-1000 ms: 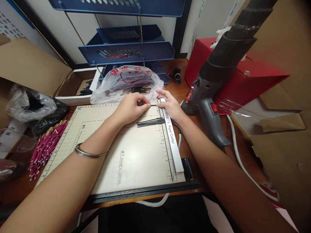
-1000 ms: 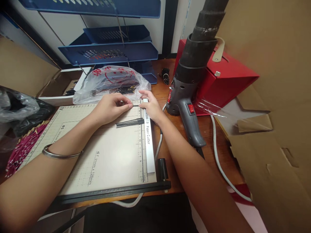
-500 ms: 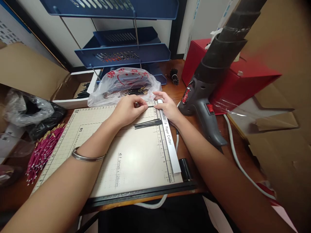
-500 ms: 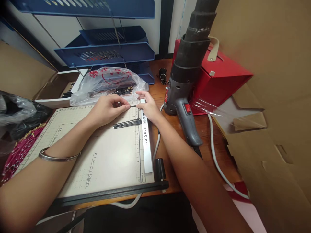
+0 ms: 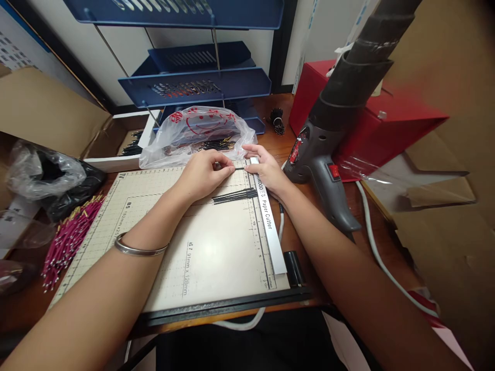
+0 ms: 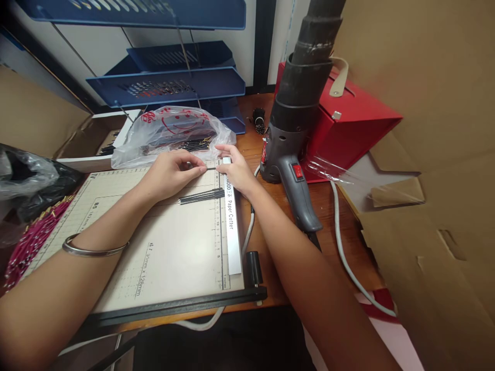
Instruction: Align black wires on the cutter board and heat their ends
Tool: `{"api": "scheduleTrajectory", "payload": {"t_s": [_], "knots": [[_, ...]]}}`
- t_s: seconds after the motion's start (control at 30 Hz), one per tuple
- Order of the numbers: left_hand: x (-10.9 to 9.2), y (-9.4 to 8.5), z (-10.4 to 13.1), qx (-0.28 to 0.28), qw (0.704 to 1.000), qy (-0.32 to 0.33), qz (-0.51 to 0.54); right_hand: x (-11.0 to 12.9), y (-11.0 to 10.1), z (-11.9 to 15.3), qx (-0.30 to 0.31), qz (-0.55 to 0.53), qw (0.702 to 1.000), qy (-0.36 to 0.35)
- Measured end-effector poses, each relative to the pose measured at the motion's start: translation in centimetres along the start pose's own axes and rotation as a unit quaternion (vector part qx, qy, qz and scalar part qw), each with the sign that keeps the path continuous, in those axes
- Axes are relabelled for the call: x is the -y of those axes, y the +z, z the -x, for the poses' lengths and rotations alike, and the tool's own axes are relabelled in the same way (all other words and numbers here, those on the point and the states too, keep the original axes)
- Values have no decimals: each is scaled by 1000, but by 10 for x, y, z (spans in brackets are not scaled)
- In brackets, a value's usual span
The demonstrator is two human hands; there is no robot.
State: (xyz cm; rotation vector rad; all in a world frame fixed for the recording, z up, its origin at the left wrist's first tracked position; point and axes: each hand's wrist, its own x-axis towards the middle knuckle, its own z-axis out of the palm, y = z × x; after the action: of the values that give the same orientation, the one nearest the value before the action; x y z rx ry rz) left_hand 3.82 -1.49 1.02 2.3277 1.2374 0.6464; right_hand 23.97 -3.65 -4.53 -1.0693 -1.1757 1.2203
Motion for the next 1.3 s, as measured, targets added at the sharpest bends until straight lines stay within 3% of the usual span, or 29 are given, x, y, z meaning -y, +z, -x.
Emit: {"api": "scheduleTrajectory", "payload": {"t_s": [0.43, 1.3], "knots": [[-1, 0, 0, 1, 1000, 2, -4, -1, 2, -6, -37, 43, 998, -5], [6, -3, 0, 29, 999, 39, -24, 2, 0, 0, -15, 35, 999, -7]]}}
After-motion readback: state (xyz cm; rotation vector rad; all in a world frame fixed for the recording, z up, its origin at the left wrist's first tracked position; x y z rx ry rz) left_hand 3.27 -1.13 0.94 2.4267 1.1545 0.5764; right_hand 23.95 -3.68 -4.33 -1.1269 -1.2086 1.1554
